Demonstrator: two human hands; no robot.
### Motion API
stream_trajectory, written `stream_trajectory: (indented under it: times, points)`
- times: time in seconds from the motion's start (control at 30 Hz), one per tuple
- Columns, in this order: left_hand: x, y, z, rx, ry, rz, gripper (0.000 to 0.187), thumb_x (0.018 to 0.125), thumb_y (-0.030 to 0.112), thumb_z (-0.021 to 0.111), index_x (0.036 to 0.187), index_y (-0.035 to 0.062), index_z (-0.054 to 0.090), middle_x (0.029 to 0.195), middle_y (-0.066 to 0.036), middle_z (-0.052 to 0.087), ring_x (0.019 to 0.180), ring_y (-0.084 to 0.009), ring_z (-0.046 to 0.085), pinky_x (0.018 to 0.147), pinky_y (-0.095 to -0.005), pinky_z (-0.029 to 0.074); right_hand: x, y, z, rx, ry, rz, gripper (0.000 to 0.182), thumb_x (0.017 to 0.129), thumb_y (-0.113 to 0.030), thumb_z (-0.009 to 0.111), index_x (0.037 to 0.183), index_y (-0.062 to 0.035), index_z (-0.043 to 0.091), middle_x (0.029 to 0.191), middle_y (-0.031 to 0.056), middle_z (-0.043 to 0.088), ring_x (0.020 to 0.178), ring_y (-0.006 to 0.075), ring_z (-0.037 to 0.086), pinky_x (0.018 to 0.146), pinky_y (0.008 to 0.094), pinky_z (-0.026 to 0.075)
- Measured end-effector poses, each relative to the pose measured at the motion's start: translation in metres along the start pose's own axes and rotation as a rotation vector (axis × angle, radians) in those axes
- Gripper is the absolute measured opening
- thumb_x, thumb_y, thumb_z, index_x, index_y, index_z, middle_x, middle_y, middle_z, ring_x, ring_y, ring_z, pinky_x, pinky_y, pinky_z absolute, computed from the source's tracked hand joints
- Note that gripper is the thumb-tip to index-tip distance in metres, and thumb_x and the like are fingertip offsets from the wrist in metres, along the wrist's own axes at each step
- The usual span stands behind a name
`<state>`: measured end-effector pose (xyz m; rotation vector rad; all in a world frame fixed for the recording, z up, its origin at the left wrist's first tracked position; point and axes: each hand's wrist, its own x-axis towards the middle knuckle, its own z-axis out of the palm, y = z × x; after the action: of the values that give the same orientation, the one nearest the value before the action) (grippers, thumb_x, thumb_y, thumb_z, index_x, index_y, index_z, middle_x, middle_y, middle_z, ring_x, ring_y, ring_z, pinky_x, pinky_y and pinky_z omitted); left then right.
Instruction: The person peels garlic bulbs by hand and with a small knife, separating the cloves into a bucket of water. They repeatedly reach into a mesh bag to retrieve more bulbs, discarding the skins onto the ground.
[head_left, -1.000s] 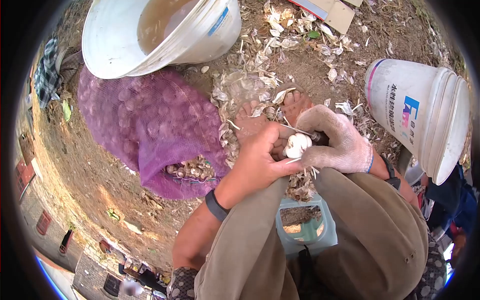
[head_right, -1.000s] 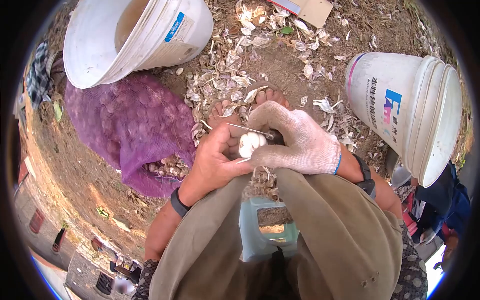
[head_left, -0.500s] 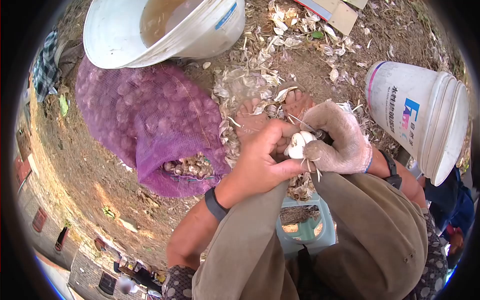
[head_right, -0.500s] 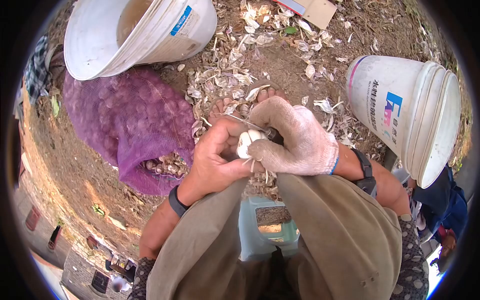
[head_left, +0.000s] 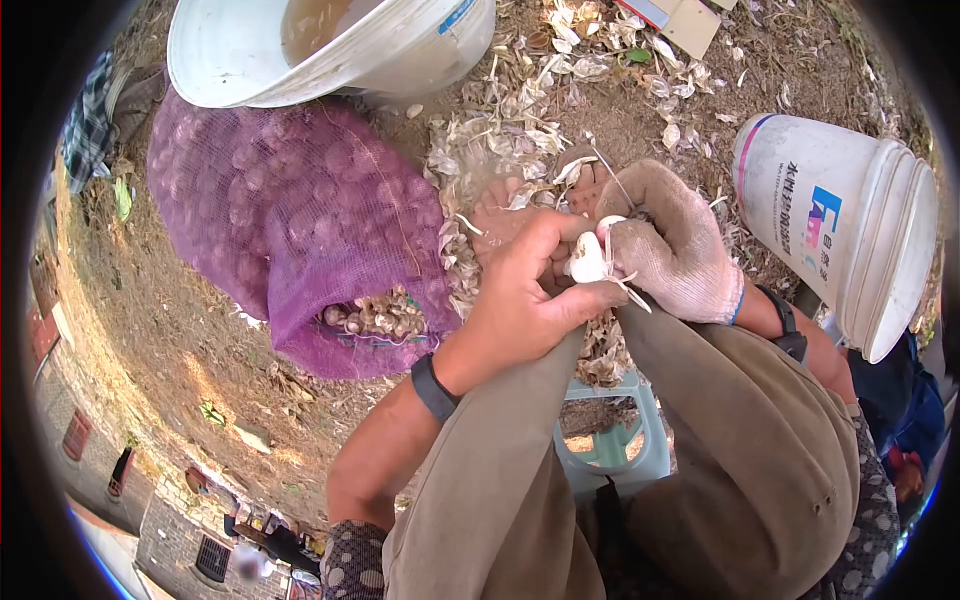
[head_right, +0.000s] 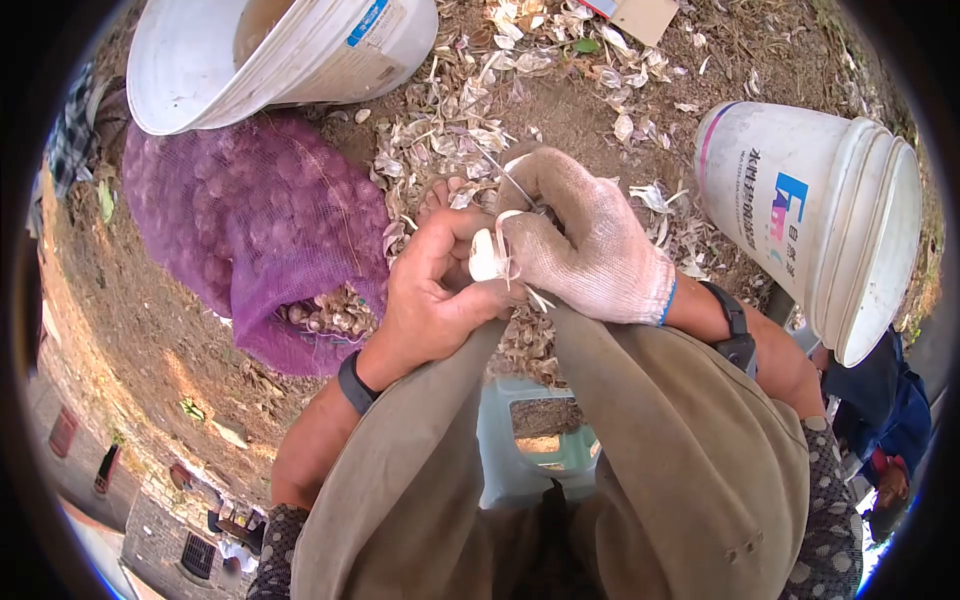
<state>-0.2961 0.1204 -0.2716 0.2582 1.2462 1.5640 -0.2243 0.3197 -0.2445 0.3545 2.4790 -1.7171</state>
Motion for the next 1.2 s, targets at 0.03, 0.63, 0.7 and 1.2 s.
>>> stream_trajectory:
  times: [0.03, 0.63, 0.7, 1.2]
  points:
    - [0.000, 0.000, 0.000, -0.002, 0.011, 0.003, 0.048, 0.087, 0.004, 0.081, 0.126, -0.0001, 0.053, 0.112, -0.006, 0.064, 0.101, -0.0106, 0.065, 0.085, -0.0298, 0.057, 0.000, 0.003, 0.002, 0.071, 0.018, 0.030, 0.023, 0.093, -0.015, 0.066, 0.109, 0.0011, 0.063, 0.089, 0.0118, 0.065, 0.077, 0.0187, 0.067, 0.070, 0.0332, 0.055]
    - [0.006, -0.025, -0.018, 0.289, 0.274, 0.032, 0.041, 0.088, 0.004, 0.070, 0.124, 0.0010, 0.050, 0.108, -0.008, 0.062, 0.098, -0.0121, 0.061, 0.086, -0.0296, 0.051, -0.005, 0.002, -0.012, 0.948, 0.285, 0.631, 0.017, 0.098, -0.018, 0.056, 0.102, -0.0017, 0.060, 0.071, 0.0076, 0.061, 0.042, 0.0053, 0.038, 0.038, 0.0228, 0.025]
    - [0.003, -0.050, -0.020, 0.340, 0.302, -0.019, 0.039, 0.088, 0.008, 0.071, 0.121, 0.0015, 0.052, 0.107, -0.010, 0.062, 0.095, -0.0159, 0.062, 0.085, -0.0317, 0.052, -0.003, -0.013, -0.022, 0.950, 0.336, 0.612, 0.020, 0.100, -0.021, 0.055, 0.102, -0.0018, 0.060, 0.070, 0.0073, 0.061, 0.042, 0.0056, 0.038, 0.038, 0.0231, 0.025]
    - [-0.006, -0.041, -0.019, 0.431, 0.271, -0.039, 0.049, 0.087, 0.006, 0.071, 0.130, 0.0000, 0.048, 0.130, -0.015, 0.053, 0.117, -0.0237, 0.059, 0.102, -0.0365, 0.048, 0.016, -0.087, -0.052, 0.437, 0.305, 0.385, 0.026, 0.101, -0.025, 0.058, 0.109, -0.0013, 0.064, 0.077, 0.0000, 0.063, 0.054, 0.0020, 0.044, 0.048, 0.0193, 0.032]
